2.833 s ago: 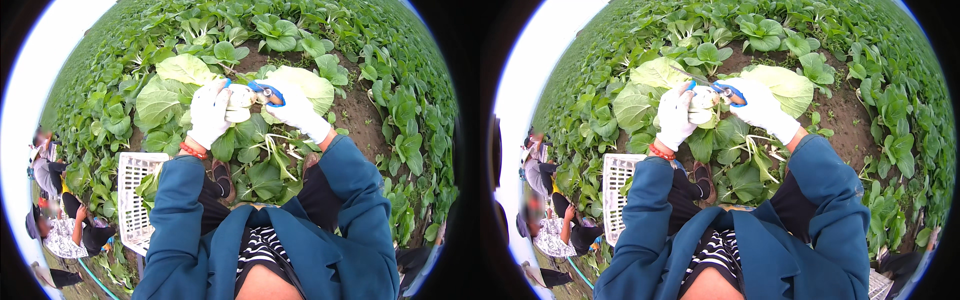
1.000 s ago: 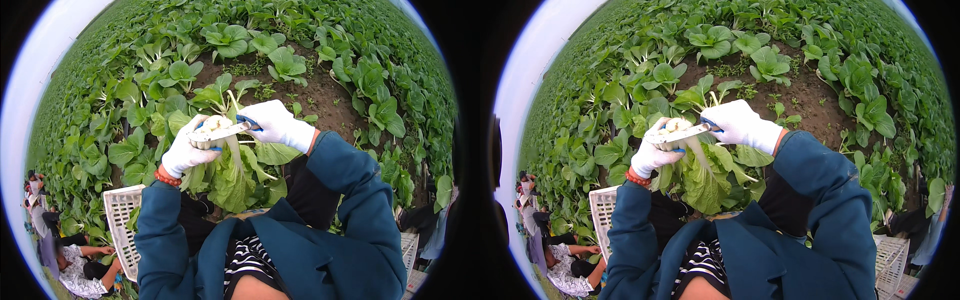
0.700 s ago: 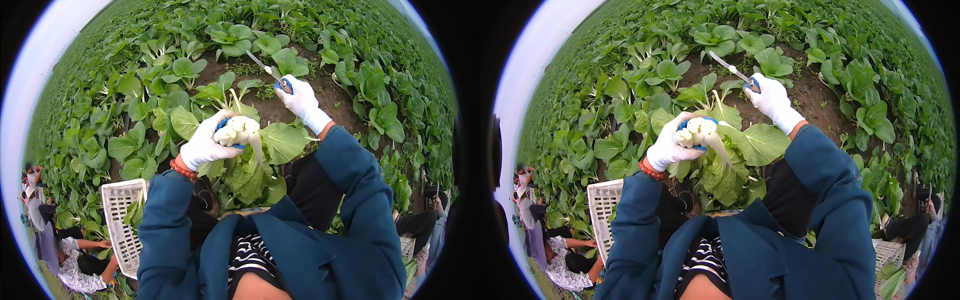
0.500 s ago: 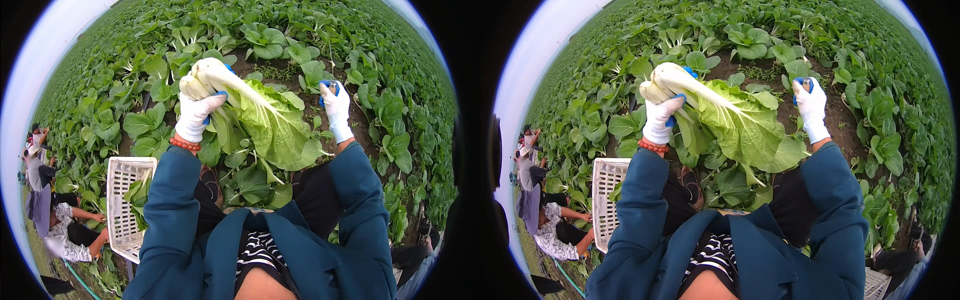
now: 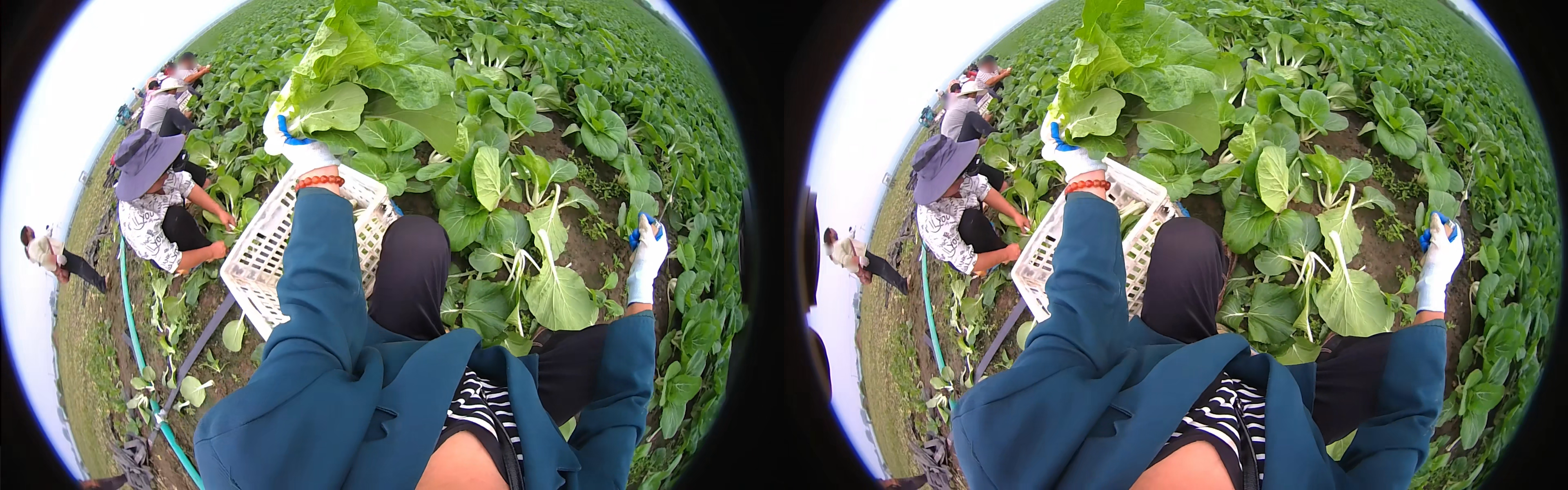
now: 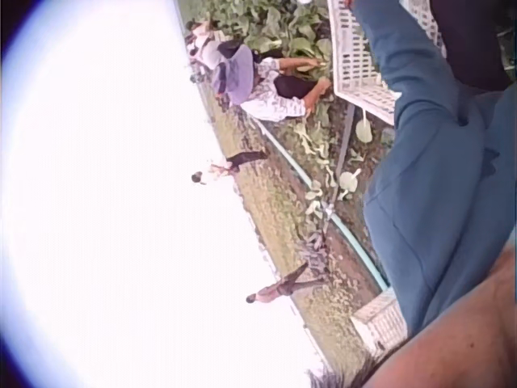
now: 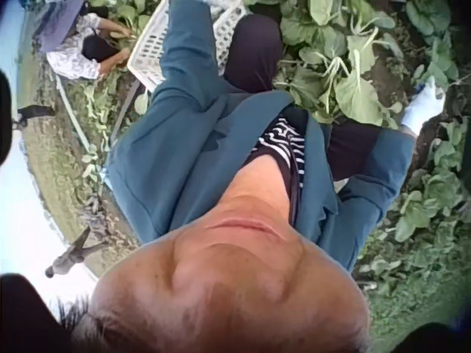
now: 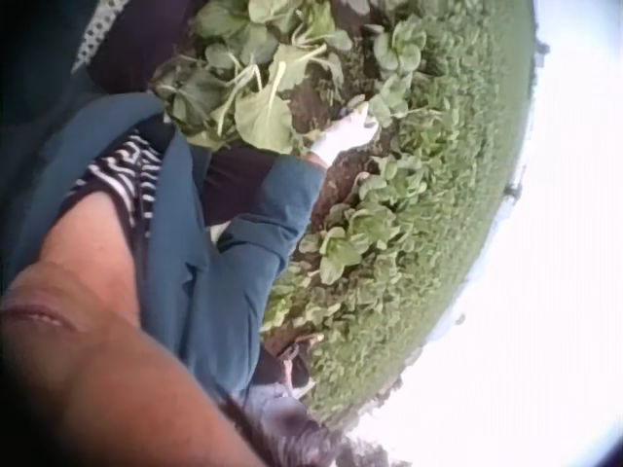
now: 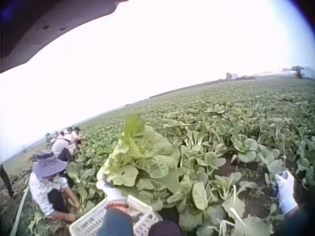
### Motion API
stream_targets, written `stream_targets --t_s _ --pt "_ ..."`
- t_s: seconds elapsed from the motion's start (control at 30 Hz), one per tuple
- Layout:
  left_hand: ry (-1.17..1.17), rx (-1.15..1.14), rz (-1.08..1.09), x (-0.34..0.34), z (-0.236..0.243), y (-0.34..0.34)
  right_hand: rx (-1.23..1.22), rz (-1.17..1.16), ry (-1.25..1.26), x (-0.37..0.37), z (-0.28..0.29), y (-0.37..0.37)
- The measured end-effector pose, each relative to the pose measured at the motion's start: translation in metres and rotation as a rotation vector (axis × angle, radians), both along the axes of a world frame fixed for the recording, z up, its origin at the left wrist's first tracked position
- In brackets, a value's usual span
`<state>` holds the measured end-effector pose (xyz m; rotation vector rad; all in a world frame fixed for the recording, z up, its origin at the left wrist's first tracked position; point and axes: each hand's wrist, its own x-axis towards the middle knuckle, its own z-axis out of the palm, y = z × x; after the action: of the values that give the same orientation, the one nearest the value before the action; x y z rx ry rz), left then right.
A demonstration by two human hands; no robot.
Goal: The person uses a knife to cut leafy green vegetables at the base and places them into a white plastic basket. The person repeats this process across multiple plants in the field.
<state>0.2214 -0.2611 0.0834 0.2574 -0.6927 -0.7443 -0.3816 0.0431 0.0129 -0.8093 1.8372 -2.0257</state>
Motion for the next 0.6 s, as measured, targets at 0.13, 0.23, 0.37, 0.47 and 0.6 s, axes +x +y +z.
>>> stream_targets --t_s 0.13,0.23,0.37,0.47,0.6 --pt "-0.027 -0.010 0.064 0.048 -0.011 0.035 0.017 0.040 0.045 -0.005 -0.011 -0.013" --pt "0.072 0.110 0.196 0.055 -0.025 0.060 0.075 0.085 0.088 -0.013 -0.015 -0.016" --pt "0.073 0.122 0.148 0.151 -0.072 0.066 0.107 0.141 0.099 -0.008 -0.032 -0.035" --pt "0.146 0.157 0.200 0.178 -0.089 0.093 0.159 0.213 0.090 -0.005 -0.036 -0.041" --pt "0.300 0.269 0.181 0.152 -0.093 0.136 0.248 0.227 0.123 -0.014 -0.033 -0.047"
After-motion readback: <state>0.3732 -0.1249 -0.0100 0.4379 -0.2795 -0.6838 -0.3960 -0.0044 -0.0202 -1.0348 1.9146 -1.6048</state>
